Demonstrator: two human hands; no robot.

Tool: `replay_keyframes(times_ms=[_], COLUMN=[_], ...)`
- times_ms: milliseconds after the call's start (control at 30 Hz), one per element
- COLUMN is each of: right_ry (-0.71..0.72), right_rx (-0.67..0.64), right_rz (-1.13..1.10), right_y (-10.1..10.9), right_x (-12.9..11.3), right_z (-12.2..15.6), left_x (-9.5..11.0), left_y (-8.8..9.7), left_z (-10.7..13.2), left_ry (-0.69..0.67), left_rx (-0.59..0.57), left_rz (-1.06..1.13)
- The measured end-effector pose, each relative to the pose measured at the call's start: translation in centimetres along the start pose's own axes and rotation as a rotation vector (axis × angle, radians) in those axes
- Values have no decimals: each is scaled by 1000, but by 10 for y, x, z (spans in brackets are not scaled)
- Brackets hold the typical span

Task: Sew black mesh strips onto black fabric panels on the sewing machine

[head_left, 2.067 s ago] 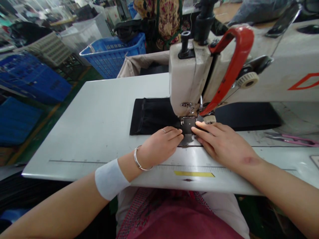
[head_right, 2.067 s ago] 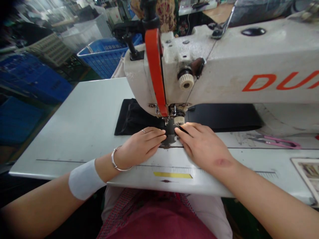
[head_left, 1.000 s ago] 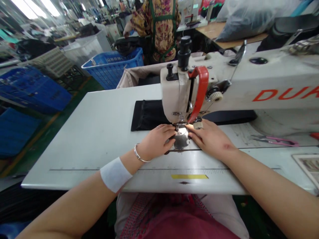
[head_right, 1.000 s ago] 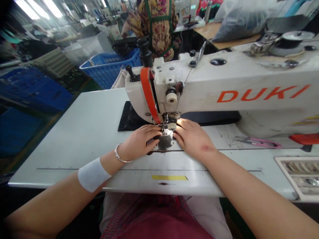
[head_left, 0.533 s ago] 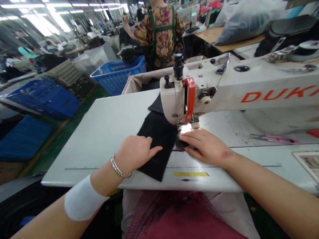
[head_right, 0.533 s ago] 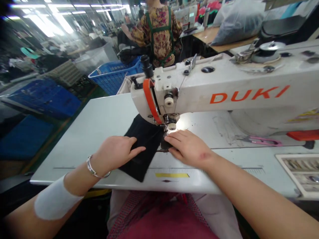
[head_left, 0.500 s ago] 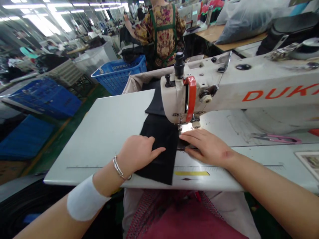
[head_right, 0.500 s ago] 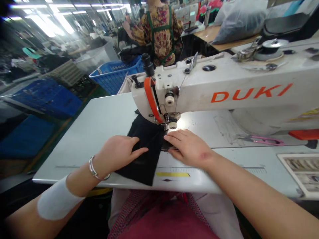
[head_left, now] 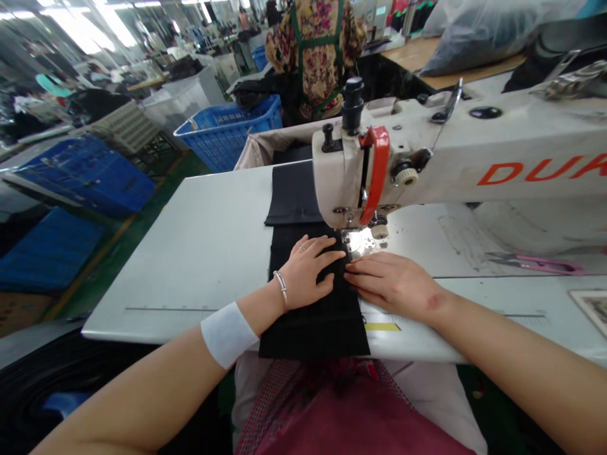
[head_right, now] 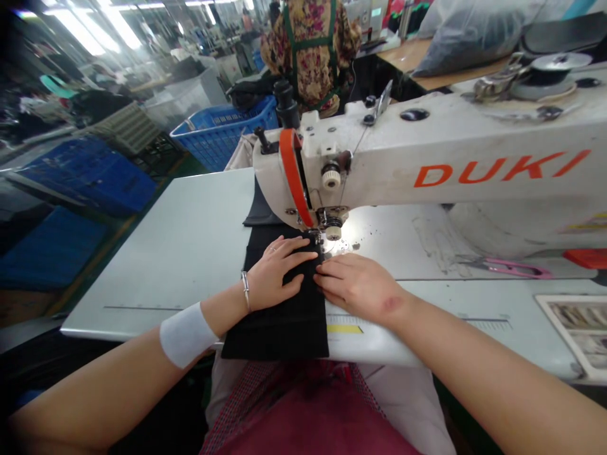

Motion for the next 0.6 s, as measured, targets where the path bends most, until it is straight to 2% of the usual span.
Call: replay_keyframes(times_ms=[300, 433, 533, 600], right_ry=[-43, -61, -64, -65], right_rx=[12, -4, -11, -16], right_rz=[-6, -8, -20, -35], right_y=[-6, -9, -9, -8], right_x=[6, 7, 7, 9], right_z=[-2, -1, -1, -1], left_x=[-19, -31, -24, -7], left_y=[-4, 3, 17, 27], left_z=[-13, -23, -16, -3], left_ry=[-35, -57, -52, -37], left_rx=[-16, -59, -143, -106], left_rz=[11, 22, 15, 16])
Point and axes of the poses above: each hand's wrist, its own z-axis away from the middle knuckle, its own y-axis out of the back of the hand, x = y × z, the point moved 2 cm from there along -z, towards the middle knuckle, and after that the axes turned 3 degrees about -z, right-handed, at the moved point
